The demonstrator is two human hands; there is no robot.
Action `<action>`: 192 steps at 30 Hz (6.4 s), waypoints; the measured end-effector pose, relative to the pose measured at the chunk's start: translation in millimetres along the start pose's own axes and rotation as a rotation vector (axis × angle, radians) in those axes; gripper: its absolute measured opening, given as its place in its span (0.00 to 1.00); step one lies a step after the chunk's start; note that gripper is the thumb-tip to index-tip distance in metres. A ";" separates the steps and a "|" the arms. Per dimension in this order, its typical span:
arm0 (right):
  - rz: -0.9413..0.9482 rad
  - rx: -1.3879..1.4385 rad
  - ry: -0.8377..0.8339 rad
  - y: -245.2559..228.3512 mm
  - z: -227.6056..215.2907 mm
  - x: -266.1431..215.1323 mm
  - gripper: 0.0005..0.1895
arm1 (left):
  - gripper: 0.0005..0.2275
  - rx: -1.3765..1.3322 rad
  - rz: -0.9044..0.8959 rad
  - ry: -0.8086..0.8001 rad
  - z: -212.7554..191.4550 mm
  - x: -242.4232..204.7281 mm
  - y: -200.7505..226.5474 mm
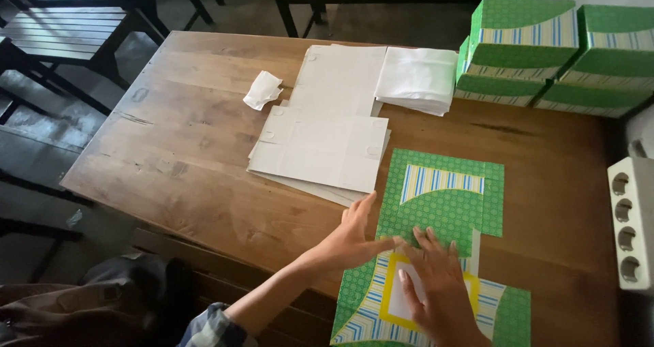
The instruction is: The person folds a patterned paper sheet around a white cardboard box blank, tucks flaps, and presses edges to form a small rectangular box. They repeat the process with a second blank, aligning and folding the paper precisely.
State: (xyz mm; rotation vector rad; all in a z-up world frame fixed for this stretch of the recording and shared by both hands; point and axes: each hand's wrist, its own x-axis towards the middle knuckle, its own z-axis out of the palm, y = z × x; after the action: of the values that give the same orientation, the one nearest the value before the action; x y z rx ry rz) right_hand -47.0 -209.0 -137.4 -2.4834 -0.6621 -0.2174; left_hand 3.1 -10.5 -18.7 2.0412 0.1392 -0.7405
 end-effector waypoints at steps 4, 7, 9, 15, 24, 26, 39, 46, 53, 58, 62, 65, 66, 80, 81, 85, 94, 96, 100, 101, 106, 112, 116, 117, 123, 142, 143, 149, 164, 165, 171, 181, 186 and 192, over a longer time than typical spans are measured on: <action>-0.002 0.031 0.041 1.3 2.1 -1.0 0.31 | 0.50 0.006 0.056 0.088 1.1 28.4 -20.3; 0.050 0.049 0.021 4.2 4.9 -1.9 0.29 | 0.50 -0.012 0.038 0.063 -3.2 31.6 -15.9; 0.036 0.066 0.013 6.1 6.1 -2.4 0.28 | 0.49 -0.222 0.031 -0.013 -1.3 35.7 -16.3; 0.053 0.043 0.023 4.7 1.1 -4.9 0.29 | 0.44 -0.397 0.019 0.013 4.5 57.7 -23.1; 0.060 0.046 0.035 1.4 -7.1 -4.5 0.32 | 0.27 -0.314 0.078 -0.109 -3.5 22.7 0.0; 0.062 0.056 0.033 0.8 -8.1 -3.5 0.31 | 0.26 -0.350 0.199 -0.159 -1.3 36.4 -21.8; -0.008 -0.033 -0.021 -4.5 -10.1 0.4 0.33 | 0.36 -0.352 0.020 -0.004 -4.8 21.2 -19.3; -0.020 -0.150 -0.039 -3.7 -2.3 -1.3 0.32 | 0.14 -0.153 0.164 0.109 15.3 20.7 -42.8; -0.036 -0.260 -0.017 -7.6 -5.7 0.3 0.30 | 0.24 0.027 0.424 0.346 39.3 11.0 -48.3; -0.031 -0.319 -0.014 -5.0 -11.9 5.5 0.29 | 0.23 0.070 0.415 0.404 50.2 11.7 -48.0; -0.059 -0.381 -0.070 2.3 -14.5 4.8 0.32 | 0.23 -0.006 0.429 0.439 56.6 11.4 -49.2; -0.078 -0.395 -0.084 3.1 -15.1 5.2 0.33 | 0.24 -0.011 0.500 0.462 64.0 7.8 -45.0; -0.083 -0.392 -0.078 2.5 -14.5 4.8 0.34 | 0.24 -0.005 0.557 0.482 67.5 6.2 -43.8; -0.054 -0.310 -0.039 -1.4 -17.3 7.8 0.30 | 0.24 -0.050 0.421 0.489 56.0 11.8 -51.6; -0.061 -0.297 -0.033 -1.2 -17.2 7.8 0.29 | 0.23 -0.069 0.423 0.474 54.7 11.8 -53.1; -0.081 -0.286 -0.011 -0.4 -20.4 8.3 0.29 | 0.25 -0.094 0.355 0.419 54.9 4.8 -44.5; -0.110 -0.365 -0.025 3.0 -19.8 7.5 0.31 | 0.15 -0.103 0.611 0.567 72.5 0.1 -38.9; -0.064 -0.268 -0.078 4.6 -20.2 7.0 0.27 | 0.15 -0.068 0.604 0.504 72.9 -0.9 -38.4; 0.022 0.001 -0.040 1.9 -35.5 13.4 0.30 | 0.16 0.089 0.645 0.488 77.0 6.3 -52.2; 0.018 0.023 -0.042 1.2 -35.9 14.4 0.29 | 0.16 0.163 0.661 0.482 77.6 7.5 -52.1; -0.002 -0.052 -0.046 1.2 -28.0 9.8 0.29 | 0.12 0.413 0.693 0.531 84.9 15.2 -53.7; 0.012 -0.066 -0.028 -4.1 -28.9 11.5 0.28 | 0.14 0.519 0.730 0.491 72.8 21.8 -55.4; 0.044 -0.129 -0.049 -9.9 -32.3 17.5 0.28 | 0.12 0.241 0.742 0.368 50.1 26.3 -56.1; 0.052 -0.117 -0.061 -11.7 -33.9 19.4 0.28 | 0.11 0.173 0.782 0.345 43.7 27.9 -56.5; 0.069 -0.185 0.018 -16.6 -27.0 23.0 0.25 | 0.13 0.376 0.734 0.381 34.1 41.2 -63.6; 0.093 -0.195 0.008 -13.5 -9.8 12.2 0.27 | 0.12 0.344 0.338 0.309 3.5 94.6 -43.0; 0.077 -0.194 0.034 -13.8 -10.8 12.8 0.27 | 0.11 0.353 0.345 0.303 2.9 93.0 -41.8; 0.071 -0.189 0.069 -15.0 -12.5 14.3 0.25 | 0.17 0.358 0.416 0.257 -0.1 86.0 -42.5; 0.071 -0.159 0.075 -10.5 -9.7 10.8 0.27 | 0.30 0.424 0.586 0.169 -1.9 64.7 -53.3; 0.068 -0.147 0.085 -11.2 -10.0 12.2 0.26 | 0.31 0.428 0.594 0.168 -3.2 65.4 -53.6; 0.067 -0.170 0.093 -11.9 -10.3 11.0 0.27 | 0.31 0.406 0.637 0.146 -8.4 64.8 -55.5; 0.066 -0.156 0.086 -12.6 -11.6 12.3 0.27 | 0.30 0.428 0.644 0.164 -6.8 66.0 -53.3; 0.087 -0.113 0.069 -12.1 -12.9 12.6 0.28 | 0.18 0.375 0.688 0.251 -1.1 73.4 -56.6; 0.091 -0.120 0.089 -10.0 -10.2 12.5 0.28 | 0.18 0.403 0.598 0.258 1.1 74.9 -55.1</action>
State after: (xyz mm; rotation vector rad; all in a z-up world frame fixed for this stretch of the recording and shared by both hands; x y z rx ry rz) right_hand -41.3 -202.3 -120.6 -2.5944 -0.5112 -0.3396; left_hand 42.8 5.6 -101.1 2.3755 -0.4946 -0.1309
